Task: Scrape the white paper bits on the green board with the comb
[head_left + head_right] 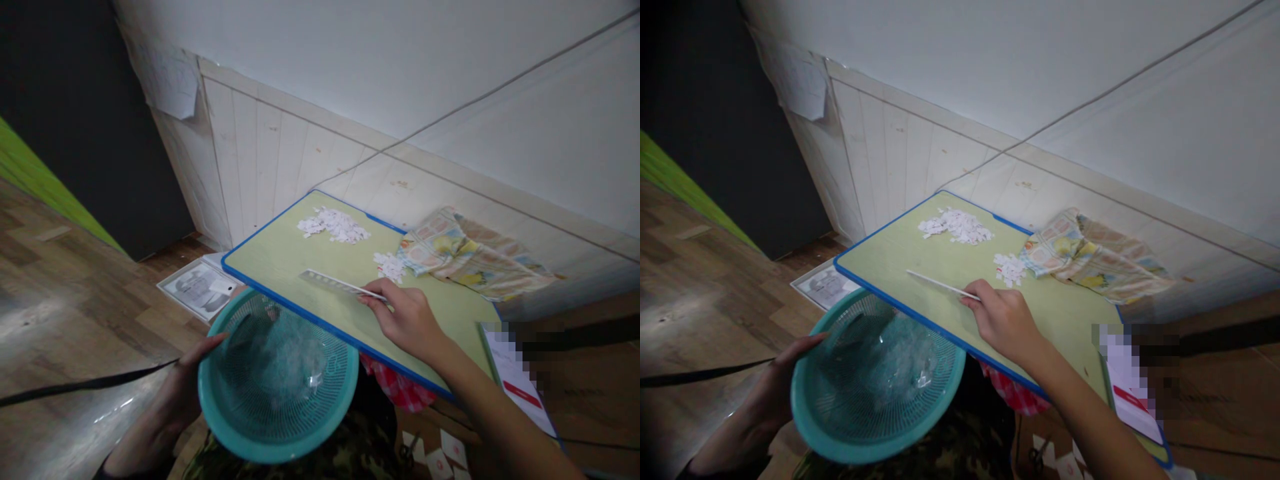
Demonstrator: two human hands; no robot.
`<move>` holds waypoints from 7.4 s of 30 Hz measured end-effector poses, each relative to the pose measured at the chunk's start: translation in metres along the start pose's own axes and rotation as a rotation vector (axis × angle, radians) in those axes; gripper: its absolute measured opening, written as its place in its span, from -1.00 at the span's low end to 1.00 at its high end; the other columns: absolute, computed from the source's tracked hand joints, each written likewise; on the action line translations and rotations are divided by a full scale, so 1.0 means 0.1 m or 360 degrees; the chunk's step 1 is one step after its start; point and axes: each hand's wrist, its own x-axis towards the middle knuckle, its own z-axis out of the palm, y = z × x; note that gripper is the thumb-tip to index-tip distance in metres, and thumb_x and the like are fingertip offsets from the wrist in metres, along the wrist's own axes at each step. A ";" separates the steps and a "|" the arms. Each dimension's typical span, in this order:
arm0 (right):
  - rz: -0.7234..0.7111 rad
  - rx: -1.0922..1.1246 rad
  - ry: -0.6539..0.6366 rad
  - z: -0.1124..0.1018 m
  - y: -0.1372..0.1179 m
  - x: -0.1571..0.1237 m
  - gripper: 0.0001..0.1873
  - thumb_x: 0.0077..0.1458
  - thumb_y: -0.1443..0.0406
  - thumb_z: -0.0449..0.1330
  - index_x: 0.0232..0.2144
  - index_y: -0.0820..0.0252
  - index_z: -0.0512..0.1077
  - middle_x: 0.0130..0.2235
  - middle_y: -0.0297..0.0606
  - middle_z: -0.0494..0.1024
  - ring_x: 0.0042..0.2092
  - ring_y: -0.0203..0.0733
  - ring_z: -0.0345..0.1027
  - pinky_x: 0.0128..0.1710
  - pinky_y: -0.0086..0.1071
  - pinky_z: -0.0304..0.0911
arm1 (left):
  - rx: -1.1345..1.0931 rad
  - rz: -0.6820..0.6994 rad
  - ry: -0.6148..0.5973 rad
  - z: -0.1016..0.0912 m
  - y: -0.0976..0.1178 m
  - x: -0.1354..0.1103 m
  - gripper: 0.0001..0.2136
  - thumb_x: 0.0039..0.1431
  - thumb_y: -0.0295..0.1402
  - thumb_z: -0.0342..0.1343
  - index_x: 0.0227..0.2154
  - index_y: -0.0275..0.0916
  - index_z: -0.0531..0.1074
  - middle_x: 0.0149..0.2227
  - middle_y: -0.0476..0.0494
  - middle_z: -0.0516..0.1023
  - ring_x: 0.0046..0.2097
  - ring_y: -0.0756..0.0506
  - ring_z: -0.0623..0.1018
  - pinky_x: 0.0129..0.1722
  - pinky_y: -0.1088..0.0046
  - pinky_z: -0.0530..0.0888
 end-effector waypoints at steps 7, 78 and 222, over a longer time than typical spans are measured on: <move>-0.0119 0.0074 -0.0101 -0.06 -0.12 -0.04 -0.86 0.33 0.34 0.11 -0.21 0.19 0.48 -0.32 -0.24 0.68 -0.44 -0.24 0.53 -0.44 -0.41 0.26 | 0.0010 -0.0017 -0.0028 -0.04 0.01 0.01 -0.90 0.09 -0.43 0.30 -0.48 -0.27 0.70 -0.48 -0.20 0.76 -0.43 -0.25 0.73 -0.42 0.38 0.65; -0.0051 0.0236 -0.0158 -0.14 -0.15 0.03 -0.90 0.29 0.31 0.17 -0.28 0.14 0.49 -0.37 -0.33 0.65 -0.44 -0.28 0.52 -0.39 -0.45 0.25 | 0.0086 0.0152 -0.0045 -0.04 0.09 -0.05 -0.75 0.19 -0.43 0.20 -0.57 -0.31 0.67 -0.60 -0.18 0.69 -0.57 -0.13 0.63 -0.51 0.46 0.60; 0.0387 0.0230 -0.0163 -0.54 0.57 0.51 -0.77 0.15 0.13 0.26 -0.18 0.00 0.64 -0.16 -0.29 0.70 -0.18 0.01 0.58 -0.18 -0.18 0.42 | 0.0103 -0.0064 0.0108 -0.11 0.00 0.05 -0.89 0.00 -0.37 0.36 -0.50 -0.32 0.71 -0.51 -0.18 0.75 -0.51 -0.21 0.69 -0.41 0.37 0.66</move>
